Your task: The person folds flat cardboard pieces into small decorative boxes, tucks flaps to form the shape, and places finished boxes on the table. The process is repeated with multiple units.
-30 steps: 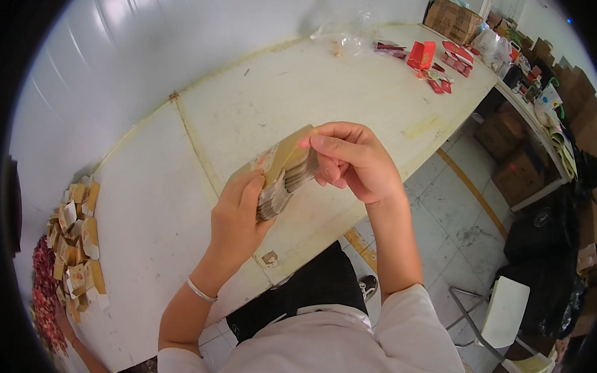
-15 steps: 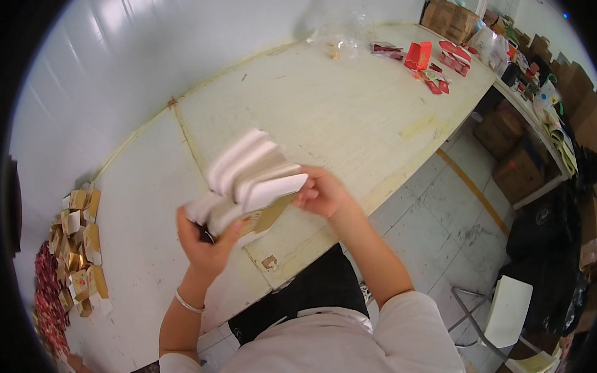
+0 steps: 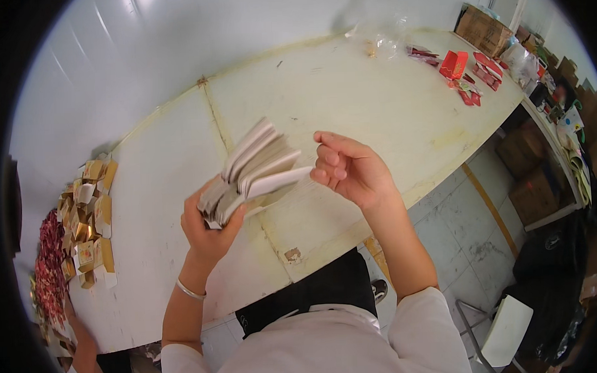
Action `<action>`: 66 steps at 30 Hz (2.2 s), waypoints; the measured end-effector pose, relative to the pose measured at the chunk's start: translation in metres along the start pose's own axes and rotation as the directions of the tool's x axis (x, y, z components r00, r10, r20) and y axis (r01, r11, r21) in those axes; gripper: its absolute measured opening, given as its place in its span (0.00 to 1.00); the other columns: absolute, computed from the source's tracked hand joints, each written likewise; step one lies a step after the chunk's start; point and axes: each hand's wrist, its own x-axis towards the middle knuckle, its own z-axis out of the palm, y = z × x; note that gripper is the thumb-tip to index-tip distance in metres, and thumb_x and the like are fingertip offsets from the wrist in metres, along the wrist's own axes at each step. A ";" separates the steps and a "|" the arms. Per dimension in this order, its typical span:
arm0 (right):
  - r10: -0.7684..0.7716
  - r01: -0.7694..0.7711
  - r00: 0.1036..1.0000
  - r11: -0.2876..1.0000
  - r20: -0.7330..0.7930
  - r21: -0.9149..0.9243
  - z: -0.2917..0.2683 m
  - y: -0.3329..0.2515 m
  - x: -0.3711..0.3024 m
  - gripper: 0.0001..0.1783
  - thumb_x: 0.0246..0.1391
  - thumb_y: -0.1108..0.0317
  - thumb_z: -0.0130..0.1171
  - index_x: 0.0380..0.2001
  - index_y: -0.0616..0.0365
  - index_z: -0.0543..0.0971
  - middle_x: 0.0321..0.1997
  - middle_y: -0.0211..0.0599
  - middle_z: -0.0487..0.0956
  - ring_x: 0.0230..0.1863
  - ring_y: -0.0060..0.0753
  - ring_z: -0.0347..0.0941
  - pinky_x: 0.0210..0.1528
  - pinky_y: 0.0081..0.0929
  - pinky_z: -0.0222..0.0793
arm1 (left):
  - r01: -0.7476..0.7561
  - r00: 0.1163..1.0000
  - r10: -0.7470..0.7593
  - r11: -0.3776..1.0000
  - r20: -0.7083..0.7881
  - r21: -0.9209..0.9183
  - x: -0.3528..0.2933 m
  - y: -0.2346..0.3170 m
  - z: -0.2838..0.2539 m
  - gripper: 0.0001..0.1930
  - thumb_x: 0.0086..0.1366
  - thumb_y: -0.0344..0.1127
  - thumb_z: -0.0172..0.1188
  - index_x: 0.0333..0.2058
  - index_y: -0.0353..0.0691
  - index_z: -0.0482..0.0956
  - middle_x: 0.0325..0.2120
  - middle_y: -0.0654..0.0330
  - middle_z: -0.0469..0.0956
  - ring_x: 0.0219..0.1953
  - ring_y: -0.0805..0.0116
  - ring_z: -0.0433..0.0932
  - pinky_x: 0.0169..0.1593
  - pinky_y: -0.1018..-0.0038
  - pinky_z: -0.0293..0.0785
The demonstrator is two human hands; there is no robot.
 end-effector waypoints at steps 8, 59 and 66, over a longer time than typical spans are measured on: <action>-0.167 0.170 0.985 0.973 -0.030 0.158 0.017 -0.002 -0.010 0.08 0.52 0.73 0.46 0.32 0.67 0.70 0.23 0.34 0.69 0.25 0.30 0.62 0.45 0.36 0.65 | 0.073 0.992 -0.067 0.996 0.109 -0.047 0.005 0.008 0.002 0.22 0.49 0.24 0.63 0.43 0.30 0.64 0.43 0.48 0.73 0.40 0.68 0.77 0.39 0.76 0.75; -0.098 0.034 0.995 0.554 -0.025 -0.832 -0.032 0.141 0.110 0.08 0.52 0.71 0.45 0.25 0.64 0.72 0.22 0.31 0.73 0.22 0.21 0.63 0.26 0.20 0.62 | 0.240 0.963 -0.254 0.960 -0.085 -0.145 -0.061 -0.035 -0.028 0.39 0.44 0.32 0.70 0.50 0.38 0.53 0.46 0.48 0.66 0.47 0.61 0.69 0.49 0.69 0.68; 0.159 -0.301 0.953 0.445 -0.256 -0.843 -0.011 0.142 0.162 0.13 0.53 0.61 0.44 0.25 0.60 0.70 0.16 0.30 0.64 0.16 0.24 0.58 0.14 0.23 0.57 | 0.592 0.697 -0.706 0.667 -0.128 -0.453 -0.037 -0.071 -0.048 0.32 0.46 0.26 0.65 0.48 0.36 0.58 0.40 0.58 0.69 0.40 0.71 0.72 0.40 0.78 0.73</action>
